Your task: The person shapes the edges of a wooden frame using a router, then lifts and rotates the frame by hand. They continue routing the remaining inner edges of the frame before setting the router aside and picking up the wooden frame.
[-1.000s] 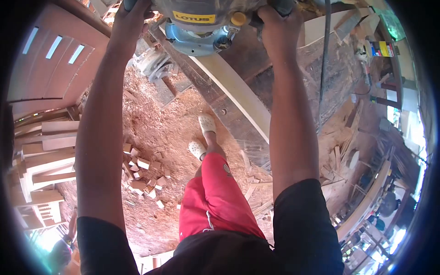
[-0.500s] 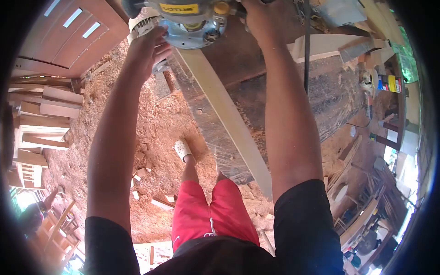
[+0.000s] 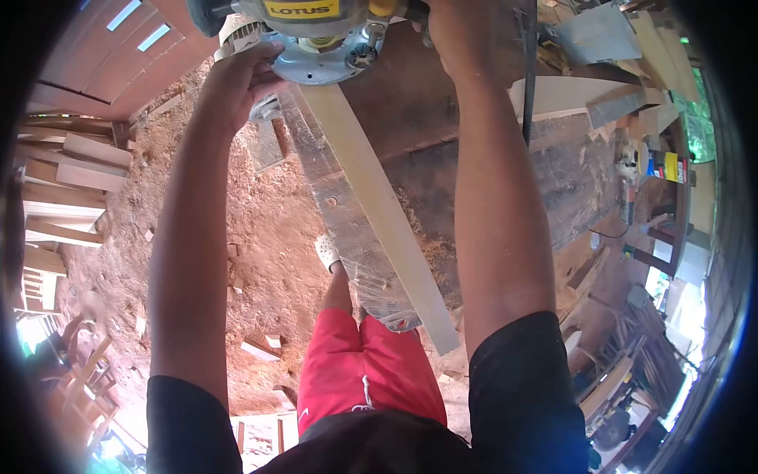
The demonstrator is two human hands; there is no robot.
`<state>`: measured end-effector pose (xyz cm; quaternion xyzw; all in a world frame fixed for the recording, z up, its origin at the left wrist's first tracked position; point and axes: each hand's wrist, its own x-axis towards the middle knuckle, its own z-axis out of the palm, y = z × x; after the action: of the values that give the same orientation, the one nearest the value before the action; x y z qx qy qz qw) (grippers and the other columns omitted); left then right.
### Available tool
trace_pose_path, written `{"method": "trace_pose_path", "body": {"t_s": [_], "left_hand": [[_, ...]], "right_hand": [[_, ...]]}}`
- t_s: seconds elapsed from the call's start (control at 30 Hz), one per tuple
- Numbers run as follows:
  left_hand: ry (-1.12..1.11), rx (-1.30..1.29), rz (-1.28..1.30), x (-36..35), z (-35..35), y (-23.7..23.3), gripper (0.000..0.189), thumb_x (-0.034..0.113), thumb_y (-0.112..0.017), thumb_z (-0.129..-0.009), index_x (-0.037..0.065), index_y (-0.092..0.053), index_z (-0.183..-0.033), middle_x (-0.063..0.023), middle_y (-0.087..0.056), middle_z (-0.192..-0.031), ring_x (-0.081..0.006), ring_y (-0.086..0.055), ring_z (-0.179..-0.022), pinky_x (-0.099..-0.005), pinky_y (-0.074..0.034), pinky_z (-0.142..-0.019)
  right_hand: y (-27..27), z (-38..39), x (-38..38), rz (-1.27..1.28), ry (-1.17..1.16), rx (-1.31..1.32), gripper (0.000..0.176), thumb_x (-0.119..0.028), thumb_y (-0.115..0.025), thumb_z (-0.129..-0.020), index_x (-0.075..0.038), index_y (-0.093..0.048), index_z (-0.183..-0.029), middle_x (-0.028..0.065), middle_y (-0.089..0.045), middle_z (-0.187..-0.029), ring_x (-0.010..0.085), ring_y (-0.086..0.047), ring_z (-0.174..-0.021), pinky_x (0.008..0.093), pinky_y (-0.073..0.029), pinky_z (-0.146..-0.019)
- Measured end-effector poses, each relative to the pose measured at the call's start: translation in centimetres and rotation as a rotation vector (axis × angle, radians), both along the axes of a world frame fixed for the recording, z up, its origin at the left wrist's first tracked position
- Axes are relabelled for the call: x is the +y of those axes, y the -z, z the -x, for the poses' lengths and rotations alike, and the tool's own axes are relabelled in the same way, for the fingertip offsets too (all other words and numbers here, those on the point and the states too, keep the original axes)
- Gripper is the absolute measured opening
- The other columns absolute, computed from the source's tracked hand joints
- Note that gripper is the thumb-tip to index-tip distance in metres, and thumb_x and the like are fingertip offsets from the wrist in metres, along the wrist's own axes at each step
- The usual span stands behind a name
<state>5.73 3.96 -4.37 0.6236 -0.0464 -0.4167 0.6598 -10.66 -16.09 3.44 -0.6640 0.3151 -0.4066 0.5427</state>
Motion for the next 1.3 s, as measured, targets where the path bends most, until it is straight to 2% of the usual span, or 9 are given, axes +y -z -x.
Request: {"method": "trace_pose_path", "body": {"t_s": [0.17,0.47,0.67,0.77,0.87,0.97,1.07,1.17,1.3], "left_hand": [[0.008,0.006,0.049,0.2,-0.1,0.7,0.034,0.019,-0.074,-0.093,-0.007,-0.066,-0.114,-0.0169,-0.073,-0.104,-0.0233,-0.074,-0.092,-0.0347,-0.064,-0.088],[0.039,-0.008,0.025,0.5,0.2,0.1,0.036,0.019,-0.074,-0.092,-0.006,-0.062,-0.115,-0.0164,-0.072,-0.103,-0.0237,-0.073,-0.094,-0.0355,-0.065,-0.086],[0.136,-0.033,-0.057,0.9,0.1,-0.4,0.036,0.021,-0.073,-0.093,-0.005,-0.061,-0.116,-0.0176,-0.072,-0.103,-0.0258,-0.074,-0.095,-0.0381,-0.065,-0.087],[0.143,-0.034,-0.091,0.8,0.2,-0.2,0.036,0.021,-0.073,-0.094,-0.005,-0.062,-0.116,-0.0184,-0.073,-0.102,-0.0267,-0.075,-0.093,-0.0388,-0.065,-0.087],[0.151,-0.046,-0.115,0.9,1.0,-0.8,0.037,0.021,-0.074,-0.092,-0.009,-0.064,-0.111,-0.0186,-0.07,-0.097,-0.0267,-0.074,-0.088,-0.0362,-0.066,-0.084],[0.13,-0.049,-0.121,1.2,2.0,-0.6,0.037,0.022,-0.075,-0.092,-0.01,-0.065,-0.108,-0.0182,-0.069,-0.095,-0.0256,-0.074,-0.086,-0.0341,-0.067,-0.081],[0.116,-0.048,-0.139,1.5,3.3,-0.5,0.037,0.022,-0.076,-0.091,-0.01,-0.066,-0.107,-0.0181,-0.069,-0.094,-0.0245,-0.074,-0.083,-0.033,-0.067,-0.078],[0.114,-0.044,-0.147,2.1,5.0,-0.9,0.037,0.022,-0.076,-0.091,-0.011,-0.067,-0.106,-0.0181,-0.07,-0.092,-0.0242,-0.074,-0.08,-0.0319,-0.068,-0.075],[0.115,-0.01,-0.143,3.0,7.2,-1.2,0.037,0.022,-0.076,-0.091,-0.011,-0.067,-0.107,-0.0176,-0.07,-0.091,-0.024,-0.074,-0.077,-0.0316,-0.068,-0.073]], "right_hand": [[1.6,0.0,-1.5,0.069,-0.053,-0.061,0.008,-0.002,-0.06,-0.081,-0.008,-0.059,-0.087,0.0014,-0.056,-0.073,0.0123,-0.056,-0.059,0.0285,-0.044,-0.05],[0.0,0.8,0.2,0.006,-0.062,0.037,0.006,-0.003,-0.06,-0.082,-0.009,-0.059,-0.083,0.0029,-0.056,-0.068,0.0125,-0.052,-0.047,0.0283,-0.039,-0.039],[-0.4,1.9,1.6,0.057,0.014,0.068,0.001,-0.006,-0.06,-0.083,-0.007,-0.059,-0.083,0.0063,-0.059,-0.069,0.0152,-0.055,-0.047,0.0309,-0.041,-0.04],[-0.8,2.5,2.3,0.094,0.039,0.11,0.003,-0.008,-0.061,-0.082,-0.005,-0.06,-0.083,0.0081,-0.061,-0.071,0.0187,-0.06,-0.054,0.0345,-0.048,-0.048],[1.9,2.9,0.6,0.659,0.399,0.326,0.007,-0.01,-0.063,-0.08,-0.004,-0.063,-0.084,0.0096,-0.064,-0.075,0.0222,-0.065,-0.065,0.0381,-0.051,-0.059],[0.6,4.1,1.5,0.541,0.246,0.274,0.011,-0.011,-0.065,-0.078,-0.002,-0.064,-0.085,0.0104,-0.065,-0.08,0.0239,-0.066,-0.072,0.0394,-0.051,-0.066],[0.2,5.6,1.7,0.266,0.061,0.12,0.009,-0.008,-0.064,-0.078,-0.001,-0.064,-0.084,0.0093,-0.065,-0.08,0.022,-0.064,-0.07,0.0376,-0.05,-0.064],[-1.1,6.8,3.2,0.207,0.067,0.106,0.007,-0.006,-0.063,-0.079,-0.001,-0.063,-0.083,0.0066,-0.063,-0.077,0.018,-0.061,-0.068,0.0351,-0.049,-0.064],[-0.4,8.6,3.2,0.15,-0.051,-0.003,0.004,-0.003,-0.059,-0.079,-0.004,-0.056,-0.077,0.0017,-0.056,-0.071,0.0136,-0.056,-0.064,0.0327,-0.046,-0.059]]}}
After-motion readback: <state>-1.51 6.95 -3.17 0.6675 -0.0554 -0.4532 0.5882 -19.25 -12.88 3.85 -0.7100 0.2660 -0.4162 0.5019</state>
